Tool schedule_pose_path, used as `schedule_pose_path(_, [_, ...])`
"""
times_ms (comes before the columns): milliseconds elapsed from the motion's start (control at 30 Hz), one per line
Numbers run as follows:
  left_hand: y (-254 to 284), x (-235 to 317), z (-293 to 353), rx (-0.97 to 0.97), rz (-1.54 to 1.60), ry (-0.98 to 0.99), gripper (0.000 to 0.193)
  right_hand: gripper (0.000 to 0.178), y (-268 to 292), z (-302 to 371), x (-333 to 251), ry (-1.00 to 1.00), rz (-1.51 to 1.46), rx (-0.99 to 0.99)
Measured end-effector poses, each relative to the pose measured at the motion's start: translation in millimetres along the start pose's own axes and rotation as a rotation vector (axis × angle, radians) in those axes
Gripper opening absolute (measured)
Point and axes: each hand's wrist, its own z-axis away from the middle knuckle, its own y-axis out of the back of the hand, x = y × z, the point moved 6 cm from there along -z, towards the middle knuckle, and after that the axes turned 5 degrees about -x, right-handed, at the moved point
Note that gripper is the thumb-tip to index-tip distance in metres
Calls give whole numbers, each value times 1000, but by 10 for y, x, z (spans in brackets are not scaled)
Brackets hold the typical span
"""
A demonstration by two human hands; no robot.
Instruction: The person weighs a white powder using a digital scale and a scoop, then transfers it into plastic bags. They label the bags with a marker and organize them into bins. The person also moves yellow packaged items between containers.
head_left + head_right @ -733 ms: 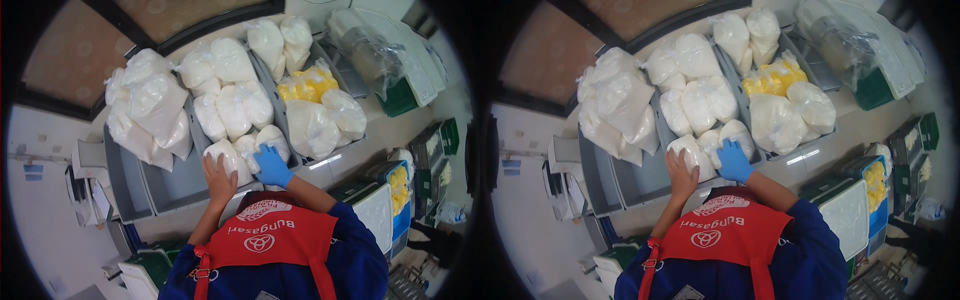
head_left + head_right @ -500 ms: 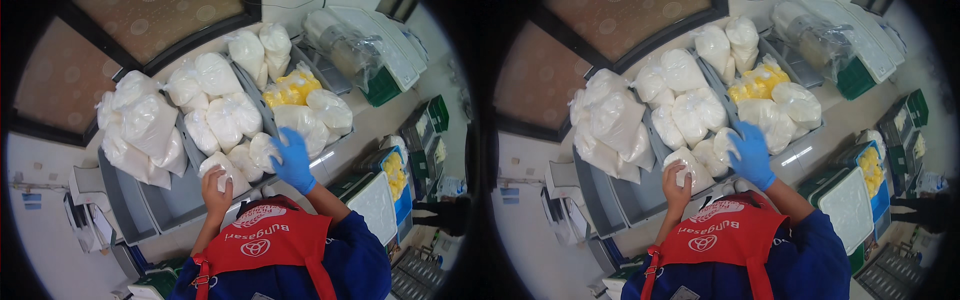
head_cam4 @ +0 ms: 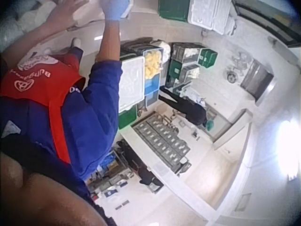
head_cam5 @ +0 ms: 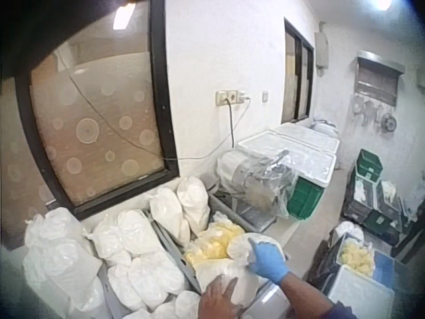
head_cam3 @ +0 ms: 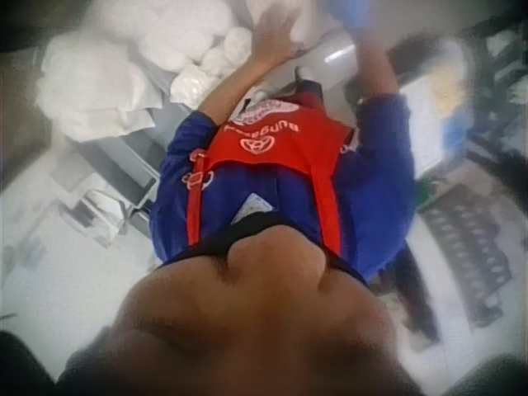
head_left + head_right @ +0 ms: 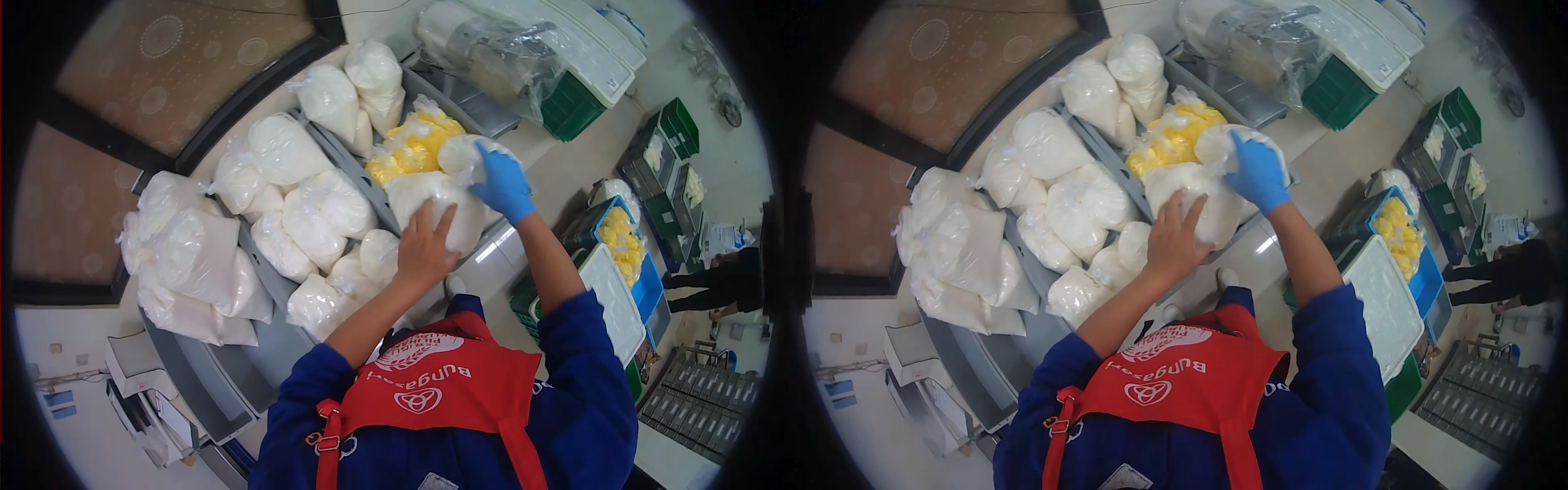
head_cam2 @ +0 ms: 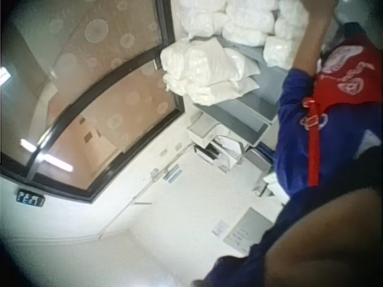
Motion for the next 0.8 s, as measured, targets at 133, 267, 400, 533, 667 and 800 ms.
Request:
schedule_pose_path(133, [-331, -141, -283, 1, -73, 42, 40, 30, -403, -404, 604, -45, -290, -103])
schedule_pose_path(267, [-302, -377, -543, -23, 22, 60, 24, 23, -283, -682, 985, -47, -892, -75])
schedule_pose_path(400, [39, -562, -1140, 27, 178, 246, 24, 20, 296, -902, 1053, 55, -1123, -164])
schedule_pose_path(533, [316, -127, -1596, -54, 213, 287, 28, 16, 656, -1047, 1079, 200, -1401, -196])
schedule_pose_path(667, [409, 17, -1713, -78, 359, 400, 32, 14, 877, -1082, 1034, 206, -1304, -224])
schedule_pose_path(800, [-82, -398, -1559, -144, 584, 649, 31, 16, 424, -995, 1047, 466, -1004, -362])
